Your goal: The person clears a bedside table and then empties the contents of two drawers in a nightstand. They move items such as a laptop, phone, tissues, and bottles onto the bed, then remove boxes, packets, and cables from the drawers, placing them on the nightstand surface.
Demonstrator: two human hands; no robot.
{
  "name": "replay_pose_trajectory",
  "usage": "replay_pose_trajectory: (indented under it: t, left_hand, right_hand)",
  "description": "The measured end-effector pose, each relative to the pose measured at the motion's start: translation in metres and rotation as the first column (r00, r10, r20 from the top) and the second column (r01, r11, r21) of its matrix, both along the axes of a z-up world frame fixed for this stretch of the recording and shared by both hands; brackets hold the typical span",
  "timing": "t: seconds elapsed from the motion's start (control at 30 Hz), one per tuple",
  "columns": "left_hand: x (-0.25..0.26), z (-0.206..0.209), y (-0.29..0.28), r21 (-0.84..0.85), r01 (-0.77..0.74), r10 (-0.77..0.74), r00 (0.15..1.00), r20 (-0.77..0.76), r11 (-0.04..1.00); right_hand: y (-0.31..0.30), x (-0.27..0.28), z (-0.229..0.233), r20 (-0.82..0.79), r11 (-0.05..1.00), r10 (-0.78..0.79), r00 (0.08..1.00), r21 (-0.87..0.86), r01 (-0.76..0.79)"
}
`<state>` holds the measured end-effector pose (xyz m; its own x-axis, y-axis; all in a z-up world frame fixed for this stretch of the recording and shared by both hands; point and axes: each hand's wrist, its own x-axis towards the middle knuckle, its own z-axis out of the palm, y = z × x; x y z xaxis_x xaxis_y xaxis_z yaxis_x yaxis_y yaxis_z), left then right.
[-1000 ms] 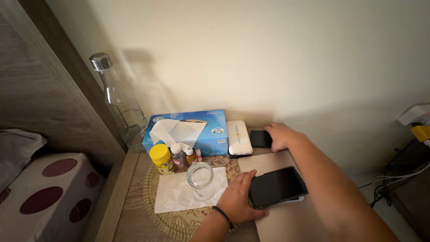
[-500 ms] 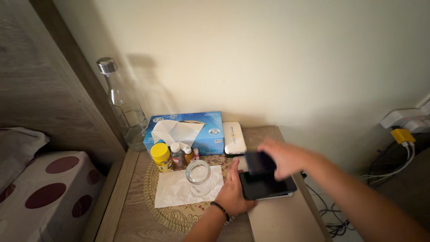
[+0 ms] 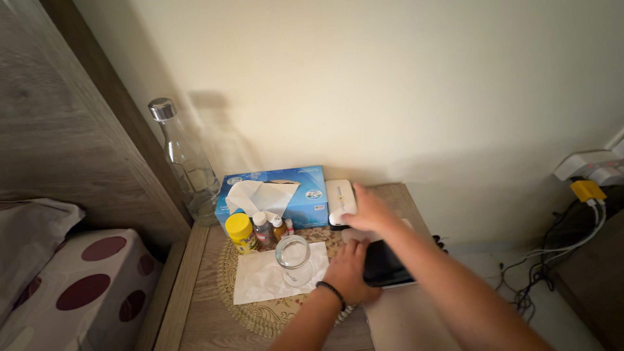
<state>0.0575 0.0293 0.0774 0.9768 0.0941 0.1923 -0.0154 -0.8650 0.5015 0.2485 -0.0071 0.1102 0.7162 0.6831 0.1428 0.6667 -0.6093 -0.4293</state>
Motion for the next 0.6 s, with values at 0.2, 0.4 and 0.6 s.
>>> replay_pose_trajectory:
  t: [0.2,0.4,0.6]
  left_hand:
    - [0.0,-0.023,-0.001,-0.051,0.021,-0.02,0.999,0.036,0.998]
    - [0.007,-0.027,0.001,0.044,0.049,-0.047,0.998,-0.044,0.998]
    - [0.001,-0.015,-0.002,-0.017,0.012,-0.013,0.997,-0.07,1.0]
  right_hand:
    - [0.061,-0.034,0.004,-0.224,0.892,-0.348,0.91,-0.378,0.249]
    - [0.072,-0.03,-0.012,-0.149,0.878,-0.413,0.898,-0.328,0.35]
    - [0.052,-0.012,0.004,-0.218,0.893,-0.412,0.885,-0.291,0.344]
